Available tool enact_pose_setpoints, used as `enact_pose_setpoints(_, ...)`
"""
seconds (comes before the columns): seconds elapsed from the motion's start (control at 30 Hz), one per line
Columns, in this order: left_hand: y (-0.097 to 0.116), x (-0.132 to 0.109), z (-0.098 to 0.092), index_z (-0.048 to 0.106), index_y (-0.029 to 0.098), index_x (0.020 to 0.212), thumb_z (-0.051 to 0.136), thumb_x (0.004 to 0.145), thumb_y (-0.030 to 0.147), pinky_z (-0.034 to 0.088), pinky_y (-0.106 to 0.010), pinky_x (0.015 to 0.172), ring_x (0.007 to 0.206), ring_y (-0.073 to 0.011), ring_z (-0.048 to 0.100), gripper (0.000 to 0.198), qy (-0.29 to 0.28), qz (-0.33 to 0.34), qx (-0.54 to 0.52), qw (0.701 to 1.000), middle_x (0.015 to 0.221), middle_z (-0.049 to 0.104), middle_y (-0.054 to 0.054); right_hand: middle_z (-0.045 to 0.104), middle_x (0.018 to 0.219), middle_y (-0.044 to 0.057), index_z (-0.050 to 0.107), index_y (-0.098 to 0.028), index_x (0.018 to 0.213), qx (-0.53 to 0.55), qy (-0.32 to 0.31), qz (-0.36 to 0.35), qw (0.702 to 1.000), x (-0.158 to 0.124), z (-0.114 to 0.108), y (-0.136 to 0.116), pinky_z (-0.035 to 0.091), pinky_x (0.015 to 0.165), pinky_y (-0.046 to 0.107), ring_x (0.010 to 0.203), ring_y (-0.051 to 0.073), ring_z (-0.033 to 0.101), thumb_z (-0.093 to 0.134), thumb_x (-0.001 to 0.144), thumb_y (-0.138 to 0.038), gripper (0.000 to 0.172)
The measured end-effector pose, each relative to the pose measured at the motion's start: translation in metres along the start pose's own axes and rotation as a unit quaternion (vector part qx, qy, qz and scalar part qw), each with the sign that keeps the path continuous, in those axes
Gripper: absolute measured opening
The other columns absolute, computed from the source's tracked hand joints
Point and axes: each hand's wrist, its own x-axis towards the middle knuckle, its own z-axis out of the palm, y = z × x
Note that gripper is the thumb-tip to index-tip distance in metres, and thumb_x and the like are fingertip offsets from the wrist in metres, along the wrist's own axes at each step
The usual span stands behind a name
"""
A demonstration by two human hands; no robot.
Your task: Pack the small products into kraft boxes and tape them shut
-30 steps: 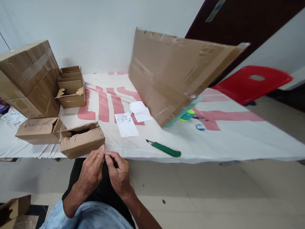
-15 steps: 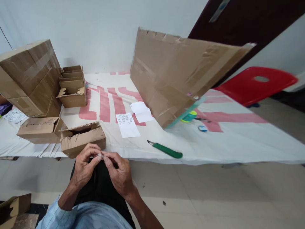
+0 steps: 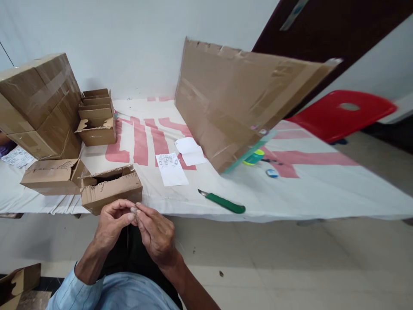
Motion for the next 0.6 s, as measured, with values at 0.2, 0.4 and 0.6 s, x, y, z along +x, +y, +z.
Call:
enact_pose_setpoints(0.2, 0.003, 0.001, 0.002, 0.076, 0.013, 0.085, 0.096, 0.073, 0.038, 0.058, -0.022, 0.059, 0.061, -0.0121, 0.068, 0.034, -0.010, 0.006, -0.040, 0.999, 0.070, 0.072, -0.002, 0.079, 0.118, 0.012, 0.075, -0.023, 0.126, 0.077, -0.009, 0.057, 0.995, 0.004, -0.004, -0.008, 0.065, 0.090, 0.032, 0.106, 0.021, 0.078, 0.061, 0.098, -0.004, 0.037)
enact_pose_setpoints(0.4, 0.005, -0.002, 0.004, 0.077, 0.013, 0.085, 0.095, 0.075, 0.036, 0.055, -0.022, 0.057, 0.058, -0.0115, 0.066, 0.031, -0.047, -0.016, -0.077, 0.996, 0.070, 0.072, -0.003, 0.076, 0.097, 0.004, 0.076, -0.024, 0.100, 0.129, 0.006, 0.153, 0.980, 0.014, -0.008, -0.012, 0.062, 0.080, 0.029, 0.091, 0.018, 0.075, 0.069, 0.096, -0.014, 0.013)
enact_pose_setpoints(0.6, 0.004, -0.001, 0.005, 0.077, 0.015, 0.081, 0.095, 0.076, 0.035, 0.055, -0.021, 0.064, 0.066, -0.0088, 0.064, 0.027, -0.028, 0.042, -0.040, 0.998, 0.082, 0.068, -0.001, 0.075, 0.089, 0.003, 0.075, -0.024, 0.100, 0.110, 0.013, 0.115, 0.987, 0.019, -0.006, -0.013, 0.060, 0.075, 0.027, 0.081, 0.016, 0.073, 0.070, 0.094, -0.009, 0.016)
